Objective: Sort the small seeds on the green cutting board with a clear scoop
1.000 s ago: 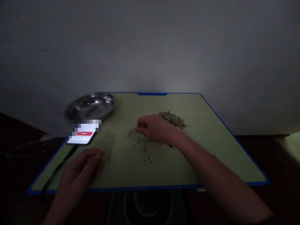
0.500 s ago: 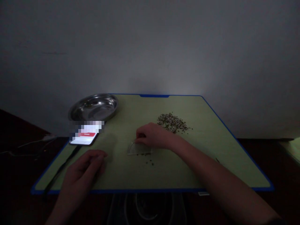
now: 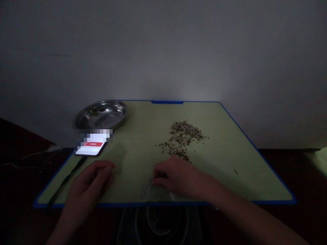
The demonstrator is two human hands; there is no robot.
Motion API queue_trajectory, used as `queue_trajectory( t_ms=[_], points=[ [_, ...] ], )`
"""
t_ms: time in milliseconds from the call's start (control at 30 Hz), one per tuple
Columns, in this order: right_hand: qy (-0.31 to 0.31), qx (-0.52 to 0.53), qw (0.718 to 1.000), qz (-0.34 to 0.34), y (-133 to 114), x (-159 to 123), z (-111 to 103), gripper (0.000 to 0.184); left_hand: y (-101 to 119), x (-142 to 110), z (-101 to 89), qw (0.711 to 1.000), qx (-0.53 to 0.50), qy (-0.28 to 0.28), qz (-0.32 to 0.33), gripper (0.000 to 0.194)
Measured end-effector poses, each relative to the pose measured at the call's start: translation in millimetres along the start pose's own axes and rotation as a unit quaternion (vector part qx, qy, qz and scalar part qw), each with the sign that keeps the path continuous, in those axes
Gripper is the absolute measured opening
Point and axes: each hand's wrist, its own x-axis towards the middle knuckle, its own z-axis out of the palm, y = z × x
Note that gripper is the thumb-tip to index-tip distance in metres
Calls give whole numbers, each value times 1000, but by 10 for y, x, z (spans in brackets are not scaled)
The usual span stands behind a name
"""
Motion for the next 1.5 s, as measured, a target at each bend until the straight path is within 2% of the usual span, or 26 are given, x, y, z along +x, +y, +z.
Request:
queue_trajectory(
  t_ms=[233,400,500,567,700,867,933,1067,1133,1333,1433,1500],
  points=[
    [-10,37,999,-13,-28,-43,10,13,-58,21,18,1000,11,-4,2,23],
    [25,45,999,-16,-50,-97,-95,12,-48,21,26,1000,28,-4,12,23],
    [89,70,994,-2,17,-201,-218,16,-50,16,27,999,29,-5,12,23],
    [160,105,981,19,121,-322,-281,16,-59,16,21,999,31,-8,15,23],
    [306,173,931,96,419,-659,-272,17,-70,26,-3,998,50,-12,24,24],
    [361,199,887,208,647,-963,-70,25,-46,41,7,998,62,-11,32,26],
    [356,194,891,203,608,-967,12,24,-31,43,20,998,62,-12,29,24],
    [279,147,940,128,365,-797,157,18,-13,29,25,997,68,-8,27,24],
    [245,127,956,103,241,-682,234,20,-18,13,19,997,67,-4,27,25],
    [208,97,971,60,76,-521,421,23,-32,29,52,999,42,-4,24,22],
    [182,103,976,52,64,-565,408,23,14,9,40,999,25,2,25,21],
    [180,112,976,52,88,-611,364,22,10,-112,-21,1000,2,6,8,22]
  ],
)
